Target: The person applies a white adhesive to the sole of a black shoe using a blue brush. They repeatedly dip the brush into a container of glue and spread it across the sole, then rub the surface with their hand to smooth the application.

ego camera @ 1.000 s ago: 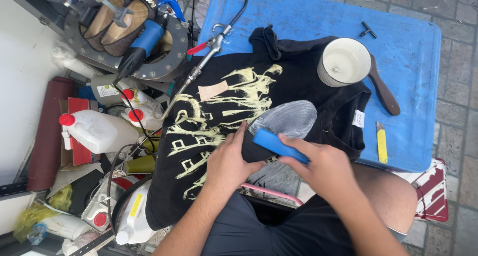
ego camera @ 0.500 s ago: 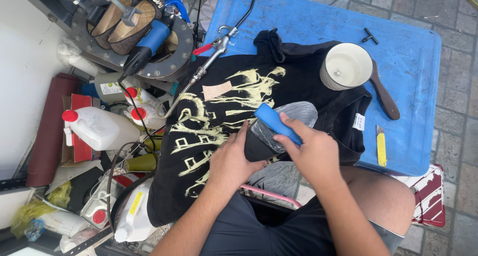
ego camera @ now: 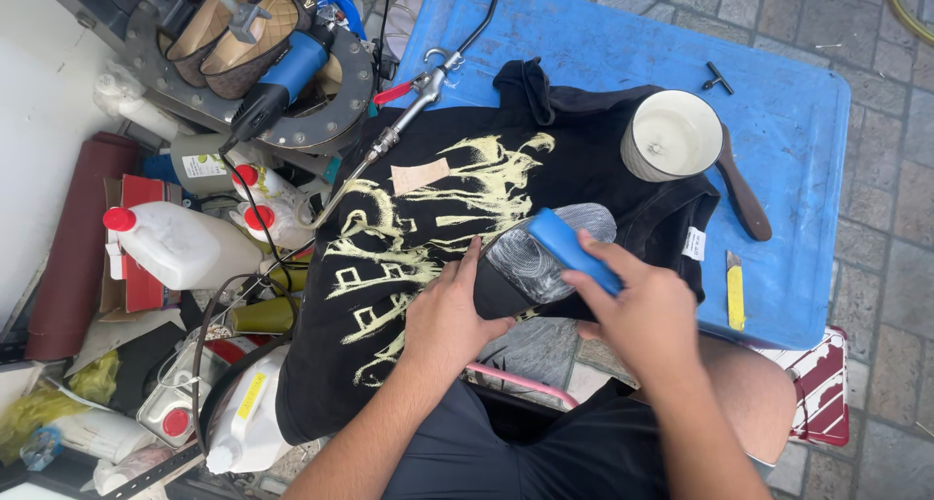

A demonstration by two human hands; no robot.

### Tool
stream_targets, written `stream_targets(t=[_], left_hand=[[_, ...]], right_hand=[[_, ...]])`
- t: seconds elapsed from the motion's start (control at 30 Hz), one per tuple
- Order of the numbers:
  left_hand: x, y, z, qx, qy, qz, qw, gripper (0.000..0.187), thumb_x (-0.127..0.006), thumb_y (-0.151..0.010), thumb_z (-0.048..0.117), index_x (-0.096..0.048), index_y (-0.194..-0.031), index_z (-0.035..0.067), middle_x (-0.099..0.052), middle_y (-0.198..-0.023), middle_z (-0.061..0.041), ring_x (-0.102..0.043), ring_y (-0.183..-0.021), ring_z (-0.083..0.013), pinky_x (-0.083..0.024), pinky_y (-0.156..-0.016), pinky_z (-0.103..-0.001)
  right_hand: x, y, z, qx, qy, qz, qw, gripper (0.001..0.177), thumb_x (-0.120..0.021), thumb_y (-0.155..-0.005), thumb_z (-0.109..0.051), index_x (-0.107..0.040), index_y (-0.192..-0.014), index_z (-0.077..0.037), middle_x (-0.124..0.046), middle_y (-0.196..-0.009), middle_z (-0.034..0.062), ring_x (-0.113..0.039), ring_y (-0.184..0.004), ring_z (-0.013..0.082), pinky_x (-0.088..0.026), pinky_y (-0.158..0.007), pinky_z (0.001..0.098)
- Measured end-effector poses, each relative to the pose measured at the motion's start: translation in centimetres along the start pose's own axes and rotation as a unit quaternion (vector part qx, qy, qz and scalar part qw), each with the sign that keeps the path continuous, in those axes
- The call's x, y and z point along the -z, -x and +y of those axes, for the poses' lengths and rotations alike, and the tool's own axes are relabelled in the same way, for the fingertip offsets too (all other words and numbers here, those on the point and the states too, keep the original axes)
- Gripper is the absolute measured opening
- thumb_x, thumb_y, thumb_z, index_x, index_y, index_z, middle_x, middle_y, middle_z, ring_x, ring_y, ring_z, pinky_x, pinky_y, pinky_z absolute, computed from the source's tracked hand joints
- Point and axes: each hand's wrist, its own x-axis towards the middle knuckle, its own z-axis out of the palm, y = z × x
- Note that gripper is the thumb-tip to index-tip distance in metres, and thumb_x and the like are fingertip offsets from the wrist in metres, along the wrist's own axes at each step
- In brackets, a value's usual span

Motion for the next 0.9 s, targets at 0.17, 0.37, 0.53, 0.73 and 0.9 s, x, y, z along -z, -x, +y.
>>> stream_targets(t=[0.17,0.37,0.53,0.73,0.9], left_hand=[[0.0,0.2,-0.2,-0.004,0.015,-0.011,1.000,0.120,-0.092,-0.060,0.042,-0.029,-0.158,0.010,-0.066,-0.123,-0.016,-0.070,-0.109,-0.0296,-0.059,-0.087,-0.041],[0.0,-0.1,-0.4,-0.004,0.013,-0.010,1.000,0.121,-0.093,-0.059,0.043,-0.029,-0.157,0.010,-0.064,-0.128,-0.016,-0.069,-0.109,-0.0311,-0.059,-0.087,-0.042],[-0.3,0.1,-0.4,-0.017,0.016,0.009,1.000,0.121,-0.093,-0.059,0.042,-0.030,-0.157,0.009,-0.065,-0.127,-0.017,-0.070,-0.109,-0.0317,-0.058,-0.088,-0.042],[0.2,-0.1,-0.2,0.012,0.016,-0.026,0.999,0.121,-0.093,-0.059,0.042,-0.029,-0.157,0.011,-0.065,-0.125,-0.016,-0.070,-0.108,-0.0298,-0.059,-0.087,-0.041],[0.1,-0.1,-0.2,0.001,0.015,-0.012,1.000,0.122,-0.094,-0.058,0.041,-0.030,-0.156,0.010,-0.065,-0.123,-0.016,-0.070,-0.108,-0.0303,-0.058,-0.088,-0.042]], right_hand=[[-2.6,1.4,-1.2,0.147,-0.009,0.026,0.989,0.048,-0.083,-0.080,-0.040,-0.076,-0.123,-0.021,-0.075,-0.075,0.0133,-0.072,-0.061,0.0278,-0.054,-0.055,0.0360],[1.4,2.1,1.7,0.091,-0.032,-0.024,0.995,0.047,-0.085,-0.074,-0.037,-0.078,-0.117,-0.020,-0.080,-0.092,0.0076,-0.076,-0.063,0.0215,-0.057,-0.059,0.0332],[1.1,0.6,3.0,0.114,-0.050,0.092,0.988,0.047,-0.087,-0.080,-0.032,-0.076,-0.123,-0.015,-0.078,-0.101,0.0109,-0.078,-0.078,0.0186,-0.057,-0.066,0.0310],[-2.9,3.1,0.2,0.151,0.008,0.102,0.983,0.051,-0.085,-0.081,-0.033,-0.074,-0.129,-0.017,-0.075,-0.080,0.0122,-0.071,-0.062,0.0233,-0.053,-0.056,0.0330],[-0.9,5.8,1.0,0.094,0.047,0.033,0.994,0.052,-0.083,-0.075,-0.035,-0.075,-0.125,-0.023,-0.078,-0.082,0.0054,-0.068,-0.049,0.0205,-0.052,-0.047,0.0324]])
